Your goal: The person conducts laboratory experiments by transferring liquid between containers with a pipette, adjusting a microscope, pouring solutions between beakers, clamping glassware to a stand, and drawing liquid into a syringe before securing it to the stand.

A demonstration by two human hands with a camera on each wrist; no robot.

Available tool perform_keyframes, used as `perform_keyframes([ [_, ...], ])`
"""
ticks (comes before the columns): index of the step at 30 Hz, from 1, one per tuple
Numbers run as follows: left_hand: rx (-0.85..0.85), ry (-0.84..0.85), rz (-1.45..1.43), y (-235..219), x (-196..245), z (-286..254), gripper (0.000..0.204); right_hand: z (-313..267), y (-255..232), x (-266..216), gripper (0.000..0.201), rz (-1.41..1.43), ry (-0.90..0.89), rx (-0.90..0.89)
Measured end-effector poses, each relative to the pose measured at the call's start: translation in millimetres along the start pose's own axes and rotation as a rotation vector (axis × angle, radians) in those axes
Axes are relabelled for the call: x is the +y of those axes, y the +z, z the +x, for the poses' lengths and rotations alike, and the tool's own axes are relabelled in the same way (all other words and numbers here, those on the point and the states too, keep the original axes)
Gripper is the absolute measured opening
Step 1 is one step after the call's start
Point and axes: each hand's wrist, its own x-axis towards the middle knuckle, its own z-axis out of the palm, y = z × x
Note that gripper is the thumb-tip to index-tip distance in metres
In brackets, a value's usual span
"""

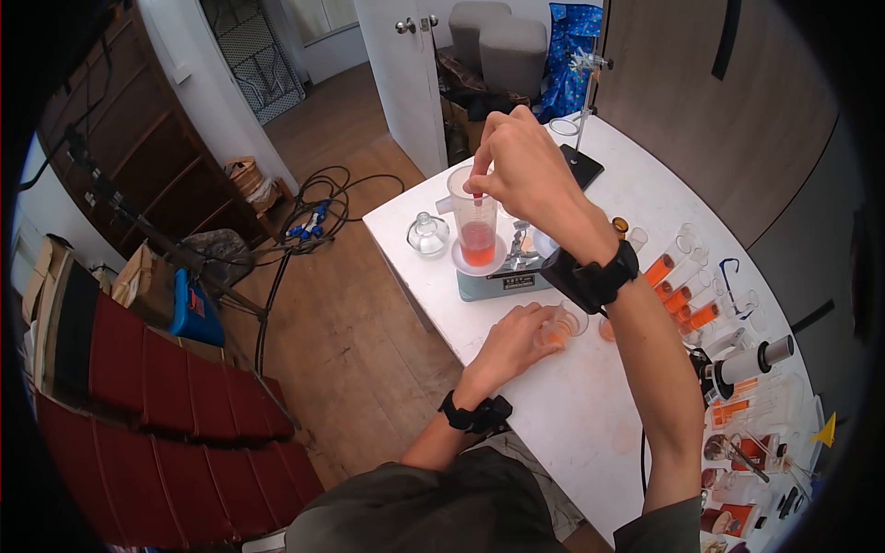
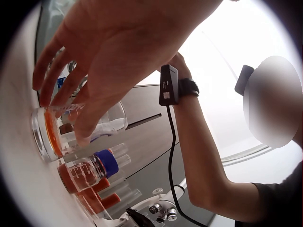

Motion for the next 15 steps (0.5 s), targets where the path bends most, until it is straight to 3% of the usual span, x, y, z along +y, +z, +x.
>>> perform_keyframes([
  [15,0.019,0.014,-0.014,1.2,-2.2,-0.2,0.055,2.6,-10.8,-1.9,0.013,-0.017,0.06,-0.084],
])
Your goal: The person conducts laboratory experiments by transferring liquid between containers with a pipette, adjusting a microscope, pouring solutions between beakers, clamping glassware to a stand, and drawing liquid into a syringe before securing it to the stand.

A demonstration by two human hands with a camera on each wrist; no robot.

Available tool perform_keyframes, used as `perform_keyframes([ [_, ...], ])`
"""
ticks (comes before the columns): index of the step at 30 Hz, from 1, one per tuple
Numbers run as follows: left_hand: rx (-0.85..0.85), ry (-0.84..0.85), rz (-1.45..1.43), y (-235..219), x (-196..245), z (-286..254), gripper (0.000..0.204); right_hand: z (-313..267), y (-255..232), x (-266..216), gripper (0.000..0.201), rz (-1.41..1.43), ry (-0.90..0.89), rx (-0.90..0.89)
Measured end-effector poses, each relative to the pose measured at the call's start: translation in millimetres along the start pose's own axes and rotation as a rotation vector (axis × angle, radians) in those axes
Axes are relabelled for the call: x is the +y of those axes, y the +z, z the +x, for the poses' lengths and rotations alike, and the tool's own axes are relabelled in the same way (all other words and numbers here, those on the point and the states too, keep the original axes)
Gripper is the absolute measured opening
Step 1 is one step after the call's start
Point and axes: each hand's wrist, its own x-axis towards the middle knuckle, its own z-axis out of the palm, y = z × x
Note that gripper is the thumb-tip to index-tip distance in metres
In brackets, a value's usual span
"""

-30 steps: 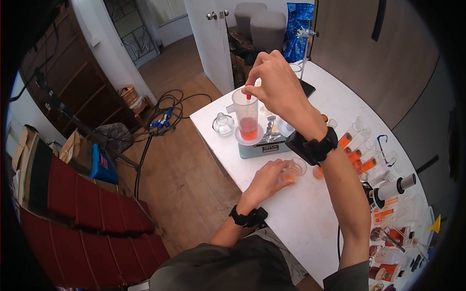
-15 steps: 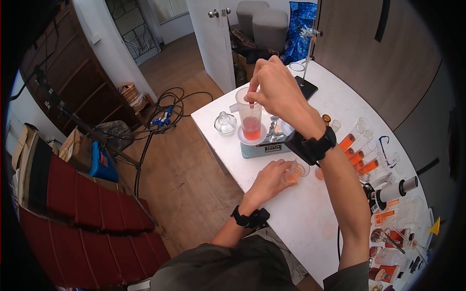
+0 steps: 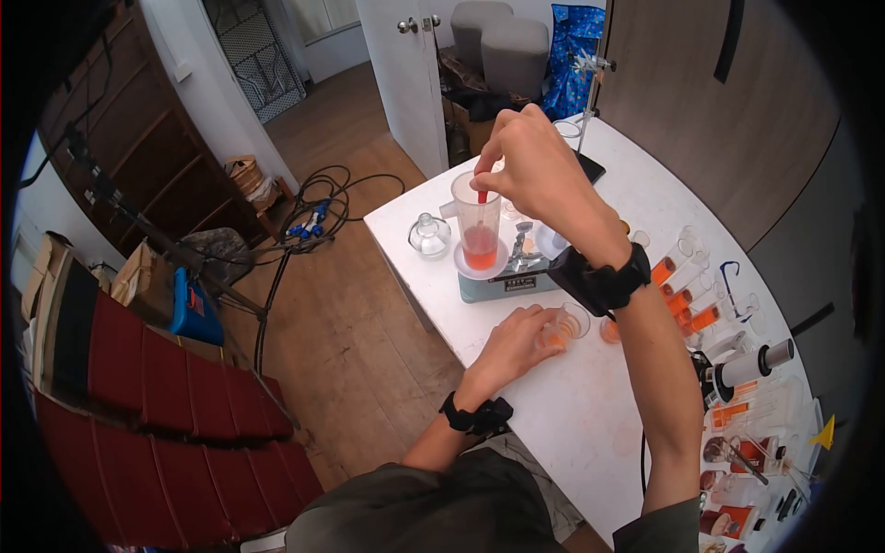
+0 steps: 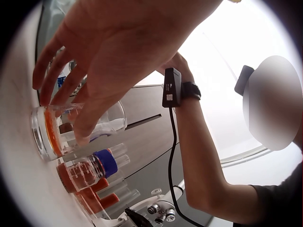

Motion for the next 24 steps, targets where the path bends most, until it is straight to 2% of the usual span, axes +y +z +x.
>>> perform_keyframes([
  [8,0.008,0.024,0.018,-0.5,1.0,-0.3,0.055,-5.7,-26.7,-0.6,0.012,0.046,-0.067,0.264],
  [11,0.004,0.017,0.022,-0.9,1.6,-0.1,0.054,-9.4,-48.1,-4.0,0.012,0.06,-0.08,0.332],
  [13,0.006,0.012,0.025,-1.6,2.8,-0.6,0.054,-15.7,-64.5,-3.0,0.014,0.027,-0.15,0.387],
  [15,-0.014,-0.013,0.028,-3.8,5.6,0.1,0.054,-25.3,-82.1,-4.0,0.018,0.149,-0.033,0.401],
  [19,-0.037,-0.052,0.0,-4.9,8.6,0.7,0.055,-58.3,-111.0,-4.2,0.018,0.053,-0.035,0.444],
  [23,-0.04,-0.053,-0.008,-2.3,6.4,0.2,0.055,-97.4,-113.5,-4.0,0.017,-0.01,0.031,0.465],
  [24,-0.028,-0.045,-0.015,-1.7,5.8,0.0,0.053,-104.4,-108.6,-3.5,0.016,0.005,0.029,0.52],
])
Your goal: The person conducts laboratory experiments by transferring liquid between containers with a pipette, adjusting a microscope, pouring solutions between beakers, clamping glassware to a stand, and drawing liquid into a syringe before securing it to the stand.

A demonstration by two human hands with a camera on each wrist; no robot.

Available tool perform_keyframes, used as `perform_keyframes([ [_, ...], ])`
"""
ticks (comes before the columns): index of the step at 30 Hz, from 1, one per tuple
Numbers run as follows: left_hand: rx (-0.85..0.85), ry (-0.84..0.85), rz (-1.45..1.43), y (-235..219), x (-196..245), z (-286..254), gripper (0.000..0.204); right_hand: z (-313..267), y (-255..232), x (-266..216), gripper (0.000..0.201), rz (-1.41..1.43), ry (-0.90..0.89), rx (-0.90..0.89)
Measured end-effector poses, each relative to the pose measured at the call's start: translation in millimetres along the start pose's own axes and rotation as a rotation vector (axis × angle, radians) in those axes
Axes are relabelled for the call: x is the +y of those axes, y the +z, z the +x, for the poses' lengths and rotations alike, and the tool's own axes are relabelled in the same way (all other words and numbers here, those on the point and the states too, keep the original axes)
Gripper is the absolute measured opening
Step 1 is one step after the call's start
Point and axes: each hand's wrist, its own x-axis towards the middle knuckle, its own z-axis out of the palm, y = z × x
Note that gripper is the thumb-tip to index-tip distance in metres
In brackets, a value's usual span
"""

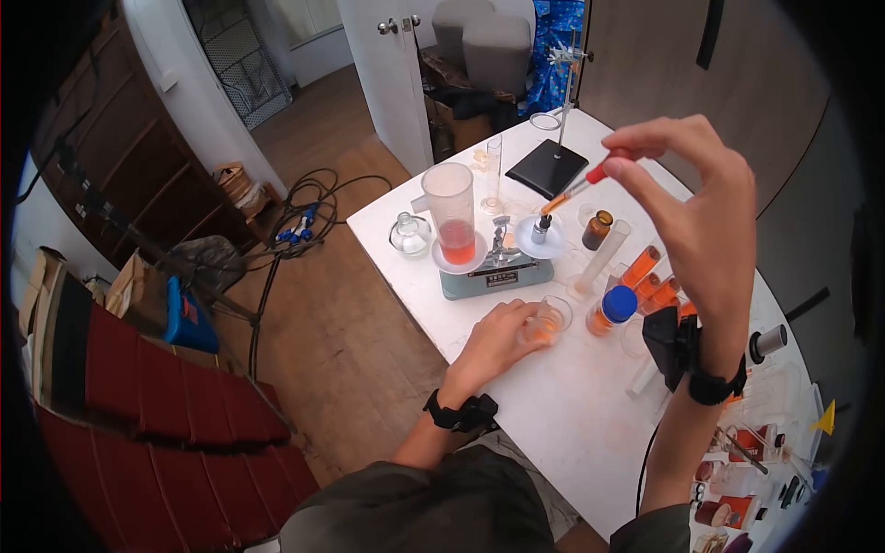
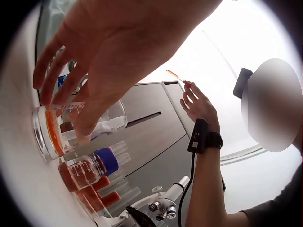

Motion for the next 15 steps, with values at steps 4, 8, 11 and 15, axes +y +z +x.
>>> perform_keyframes([
  [4,0.005,-0.008,0.01,1.4,-1.4,0.7,0.052,-35.6,-3.0,10.1,0.014,0.03,0.087,-0.051],
  [8,-0.021,-0.018,0.008,-0.6,3.2,2.9,0.053,-65.2,3.6,27.3,0.014,0.033,0.154,-0.09],
  [11,-0.013,-0.038,0.02,1.3,2.2,1.7,0.054,-82.8,6.7,34.6,0.016,0.012,0.184,-0.127],
  [15,-0.022,-0.045,0.049,0.7,1.7,2.9,0.055,-101.4,8.1,42.2,0.016,0.016,0.248,-0.142],
])
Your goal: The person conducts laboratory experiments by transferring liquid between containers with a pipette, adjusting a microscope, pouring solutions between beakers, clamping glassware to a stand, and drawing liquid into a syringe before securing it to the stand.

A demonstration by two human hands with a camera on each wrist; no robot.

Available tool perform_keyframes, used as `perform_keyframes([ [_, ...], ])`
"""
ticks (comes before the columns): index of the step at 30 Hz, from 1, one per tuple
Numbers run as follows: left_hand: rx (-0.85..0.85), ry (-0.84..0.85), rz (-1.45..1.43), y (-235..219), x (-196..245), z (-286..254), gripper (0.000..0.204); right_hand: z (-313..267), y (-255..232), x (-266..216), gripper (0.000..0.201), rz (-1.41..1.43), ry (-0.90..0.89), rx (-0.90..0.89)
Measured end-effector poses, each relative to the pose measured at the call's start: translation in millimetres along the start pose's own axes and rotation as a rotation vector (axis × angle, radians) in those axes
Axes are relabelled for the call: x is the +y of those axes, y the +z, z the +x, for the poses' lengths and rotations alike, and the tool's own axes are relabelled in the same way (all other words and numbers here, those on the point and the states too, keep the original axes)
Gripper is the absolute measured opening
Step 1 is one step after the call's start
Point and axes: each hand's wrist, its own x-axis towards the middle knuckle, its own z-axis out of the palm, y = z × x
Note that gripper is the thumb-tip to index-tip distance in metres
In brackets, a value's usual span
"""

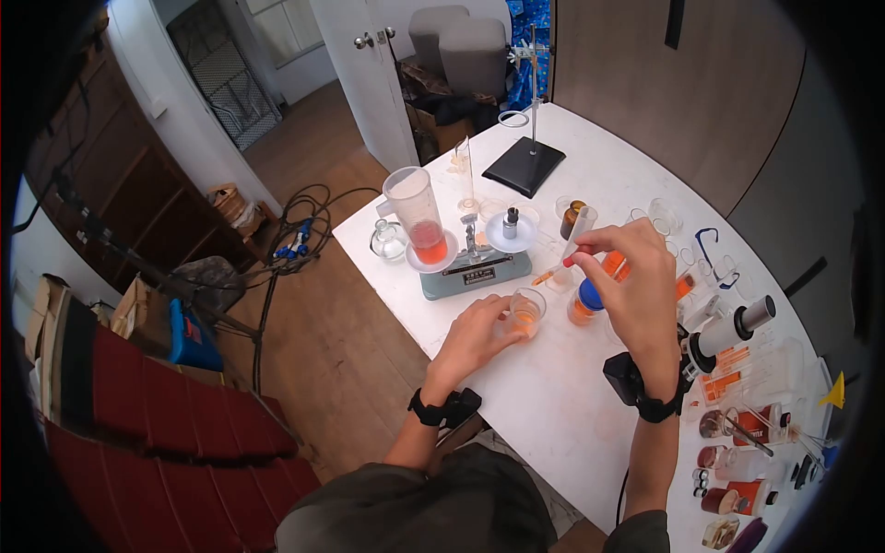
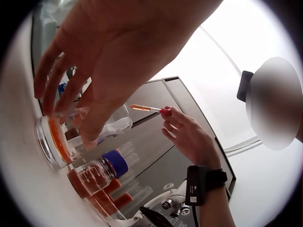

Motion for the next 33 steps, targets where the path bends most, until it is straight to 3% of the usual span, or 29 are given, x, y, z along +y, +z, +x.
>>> perform_keyframes([
  [33,0.031,0.039,0.063,8.9,3.9,-7.0,0.053,-25.1,2.4,13.3,0.013,0.06,0.065,0.02],
])
